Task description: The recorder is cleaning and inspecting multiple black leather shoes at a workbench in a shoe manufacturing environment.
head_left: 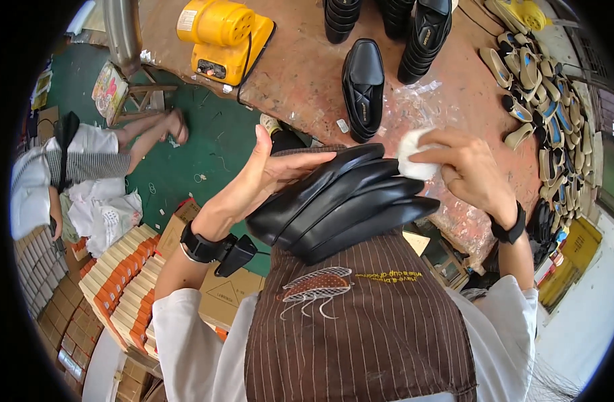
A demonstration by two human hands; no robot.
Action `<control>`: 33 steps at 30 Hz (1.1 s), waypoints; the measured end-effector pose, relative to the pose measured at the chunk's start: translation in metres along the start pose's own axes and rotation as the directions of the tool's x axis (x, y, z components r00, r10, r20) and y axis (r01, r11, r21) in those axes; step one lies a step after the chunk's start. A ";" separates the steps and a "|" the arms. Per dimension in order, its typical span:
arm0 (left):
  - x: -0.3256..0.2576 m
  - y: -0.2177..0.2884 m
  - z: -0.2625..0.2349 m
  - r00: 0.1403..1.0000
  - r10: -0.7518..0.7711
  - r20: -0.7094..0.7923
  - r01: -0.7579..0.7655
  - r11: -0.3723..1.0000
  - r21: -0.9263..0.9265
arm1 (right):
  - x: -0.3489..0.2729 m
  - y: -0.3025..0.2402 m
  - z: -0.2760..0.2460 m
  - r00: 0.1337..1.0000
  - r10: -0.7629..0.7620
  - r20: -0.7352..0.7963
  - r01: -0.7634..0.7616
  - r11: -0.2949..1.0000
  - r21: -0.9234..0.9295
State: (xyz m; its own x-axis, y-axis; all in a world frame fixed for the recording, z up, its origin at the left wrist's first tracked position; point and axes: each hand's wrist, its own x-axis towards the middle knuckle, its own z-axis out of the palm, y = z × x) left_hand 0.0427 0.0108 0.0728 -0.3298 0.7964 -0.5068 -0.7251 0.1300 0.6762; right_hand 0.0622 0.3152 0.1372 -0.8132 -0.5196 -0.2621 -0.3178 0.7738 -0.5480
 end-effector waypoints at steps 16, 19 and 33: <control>0.010 0.013 0.059 0.987 0.122 -0.103 0.072 0.234 0.969 | -0.038 0.031 0.048 0.995 0.100 0.007 -0.081 0.760 0.645; 0.011 0.006 0.054 0.966 0.239 -0.100 0.045 0.224 0.974 | -0.081 0.064 0.043 0.940 0.284 0.189 -0.327 0.910 0.256; -0.021 -0.027 0.029 0.859 -0.254 -0.444 0.162 0.958 -0.236 | 0.029 -0.019 0.057 0.821 0.028 -0.571 -0.044 0.999 -0.015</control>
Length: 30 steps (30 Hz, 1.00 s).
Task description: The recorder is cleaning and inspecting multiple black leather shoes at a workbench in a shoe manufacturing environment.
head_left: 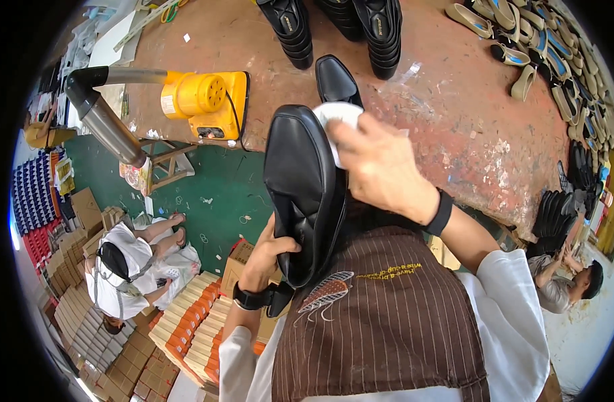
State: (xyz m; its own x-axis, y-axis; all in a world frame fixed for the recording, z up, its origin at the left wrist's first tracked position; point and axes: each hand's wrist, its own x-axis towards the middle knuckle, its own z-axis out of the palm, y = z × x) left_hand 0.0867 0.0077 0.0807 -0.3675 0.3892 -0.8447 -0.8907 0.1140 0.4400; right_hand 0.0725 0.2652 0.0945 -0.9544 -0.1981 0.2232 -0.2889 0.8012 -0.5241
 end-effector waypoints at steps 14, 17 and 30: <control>0.002 -0.009 -0.009 0.993 0.058 0.103 0.000 0.869 -0.495 | 0.007 0.020 -0.021 0.952 0.251 -0.175 -0.152 0.884 0.442; 0.008 -0.011 -0.003 0.992 0.103 0.072 -0.061 0.895 -0.441 | -0.003 -0.003 0.018 0.997 0.031 0.076 -0.036 0.998 0.059; 0.015 -0.035 -0.027 0.980 0.098 -0.174 -0.156 0.920 -0.360 | -0.039 0.006 0.007 0.973 0.140 0.182 -0.153 0.986 0.061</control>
State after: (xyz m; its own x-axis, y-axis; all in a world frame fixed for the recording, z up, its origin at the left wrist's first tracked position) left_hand 0.1053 -0.0153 0.0440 -0.4936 0.2334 -0.8378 -0.8585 -0.2846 0.4266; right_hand 0.1077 0.2742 0.0765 -0.9830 -0.1836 -0.0056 -0.1434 0.7859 -0.6015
